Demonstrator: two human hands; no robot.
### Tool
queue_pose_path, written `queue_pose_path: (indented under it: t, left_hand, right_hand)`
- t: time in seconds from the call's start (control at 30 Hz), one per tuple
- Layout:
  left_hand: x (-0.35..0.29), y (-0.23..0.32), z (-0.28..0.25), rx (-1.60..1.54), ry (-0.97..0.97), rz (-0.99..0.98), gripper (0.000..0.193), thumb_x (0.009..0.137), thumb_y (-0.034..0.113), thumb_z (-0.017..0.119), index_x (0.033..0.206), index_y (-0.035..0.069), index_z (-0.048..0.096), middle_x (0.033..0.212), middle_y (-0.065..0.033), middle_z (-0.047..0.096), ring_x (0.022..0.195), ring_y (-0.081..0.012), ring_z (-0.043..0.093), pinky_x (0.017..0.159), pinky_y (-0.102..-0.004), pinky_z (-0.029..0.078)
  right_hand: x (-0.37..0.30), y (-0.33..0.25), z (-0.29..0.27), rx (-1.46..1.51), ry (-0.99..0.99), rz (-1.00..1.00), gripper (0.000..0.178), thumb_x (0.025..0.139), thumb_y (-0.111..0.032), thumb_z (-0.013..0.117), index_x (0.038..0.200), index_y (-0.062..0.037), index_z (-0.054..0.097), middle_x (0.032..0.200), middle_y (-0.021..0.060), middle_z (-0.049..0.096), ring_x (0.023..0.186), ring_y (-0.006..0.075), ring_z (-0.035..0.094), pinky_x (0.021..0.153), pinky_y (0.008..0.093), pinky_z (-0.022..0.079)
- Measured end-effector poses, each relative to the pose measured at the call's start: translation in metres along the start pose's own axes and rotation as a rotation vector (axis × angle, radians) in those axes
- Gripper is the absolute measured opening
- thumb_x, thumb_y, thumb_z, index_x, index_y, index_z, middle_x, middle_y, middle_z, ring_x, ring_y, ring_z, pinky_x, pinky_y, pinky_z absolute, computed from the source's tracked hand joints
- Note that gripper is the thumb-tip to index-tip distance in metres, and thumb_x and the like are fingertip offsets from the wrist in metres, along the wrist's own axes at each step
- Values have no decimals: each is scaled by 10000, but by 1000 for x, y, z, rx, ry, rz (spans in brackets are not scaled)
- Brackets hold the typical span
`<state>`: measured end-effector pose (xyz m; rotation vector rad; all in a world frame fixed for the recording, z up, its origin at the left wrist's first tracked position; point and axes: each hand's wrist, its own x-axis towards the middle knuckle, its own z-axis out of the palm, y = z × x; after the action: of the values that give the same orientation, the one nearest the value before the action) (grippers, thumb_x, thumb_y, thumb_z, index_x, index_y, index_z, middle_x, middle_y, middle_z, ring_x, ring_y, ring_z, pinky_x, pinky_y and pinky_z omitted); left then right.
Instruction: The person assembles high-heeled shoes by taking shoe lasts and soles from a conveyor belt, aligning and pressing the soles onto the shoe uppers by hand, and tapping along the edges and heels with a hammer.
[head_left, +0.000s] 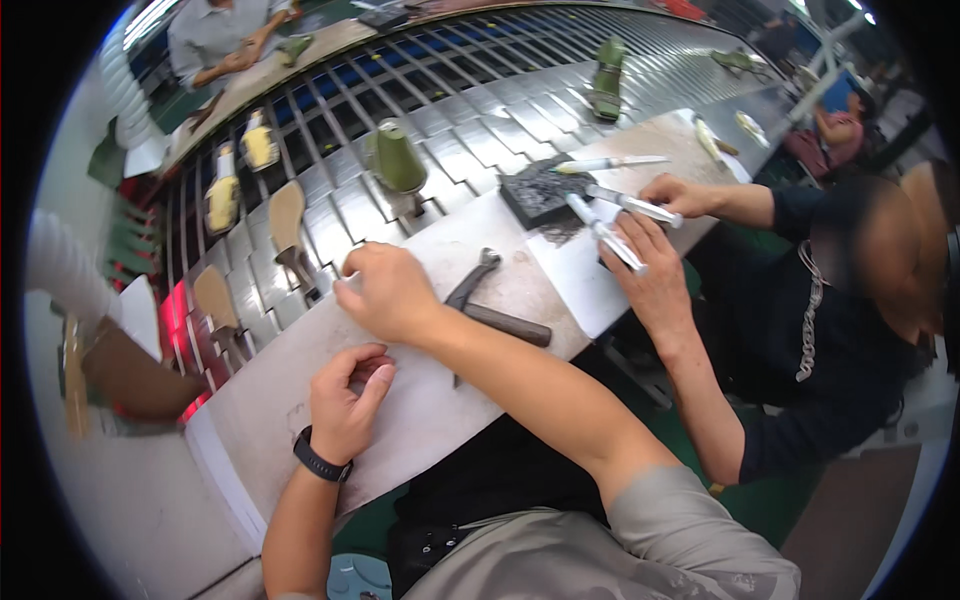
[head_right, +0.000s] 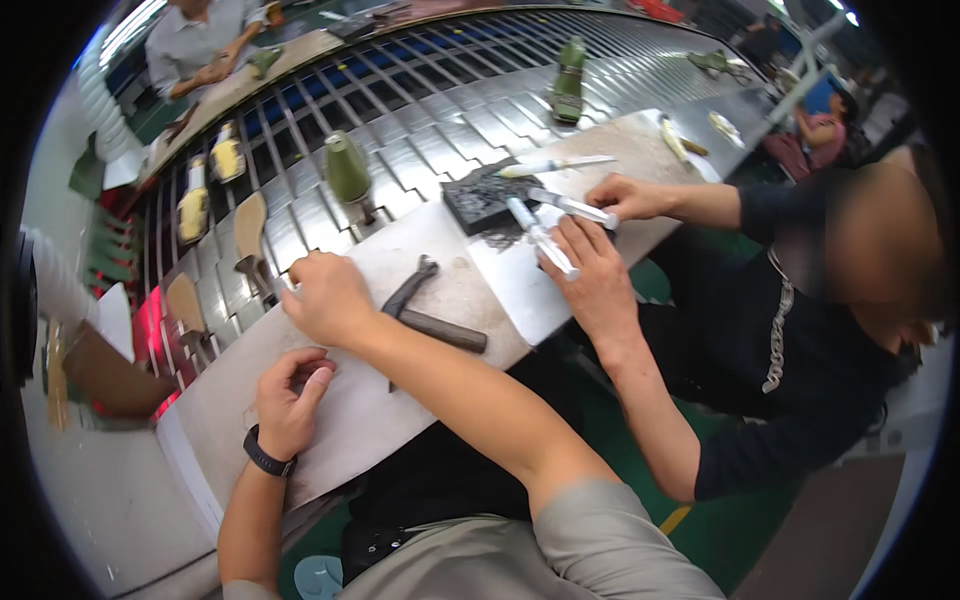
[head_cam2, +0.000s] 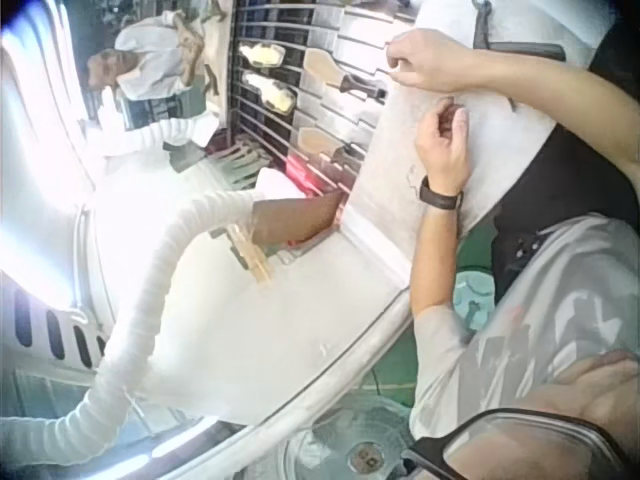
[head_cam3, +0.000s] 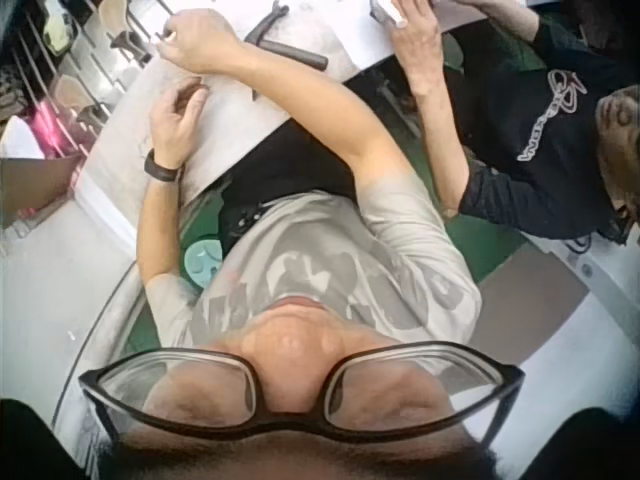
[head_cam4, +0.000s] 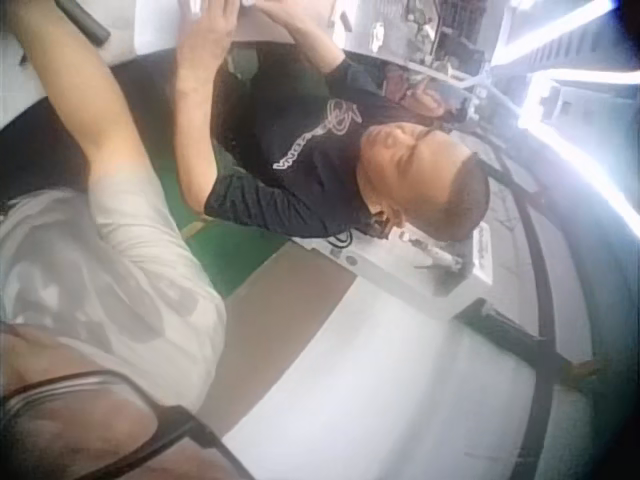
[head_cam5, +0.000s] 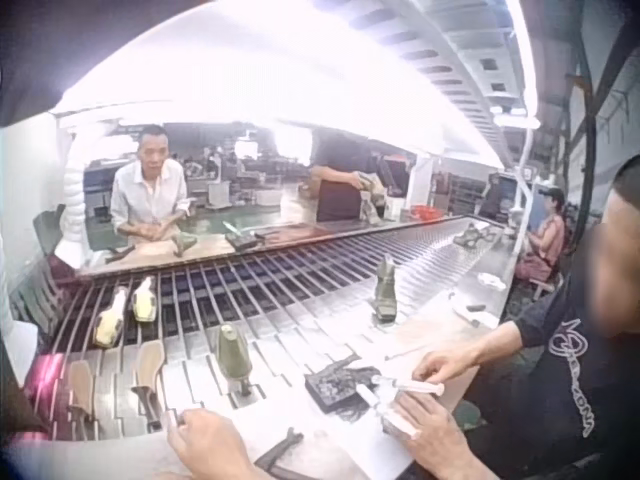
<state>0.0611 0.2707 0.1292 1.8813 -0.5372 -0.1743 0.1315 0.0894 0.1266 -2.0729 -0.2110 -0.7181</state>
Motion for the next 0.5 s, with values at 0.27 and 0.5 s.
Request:
queue_pose_path:
  t: [0.27,0.5]
  left_hand:
    - [68,-16,-57,288,289,-1,441,940,174,819,1289,-51,669,1019,-128,764,875,-175,721,780,-300,583]
    - [134,-49,-99,551,290,-315,705,866,397,870,1355,-44,618,983,-157,780,873,-262,752,809,-372,593]
  right_hand:
    - [-7,1,-13,-55,-163,-41,243,880,-224,782,956,6,756,959,182,760,935,381,702,867,477,547]
    - [12,2,-20,29,-304,66,243,903,-236,753,940,4,745,942,191,754,943,382,697,864,489,542]
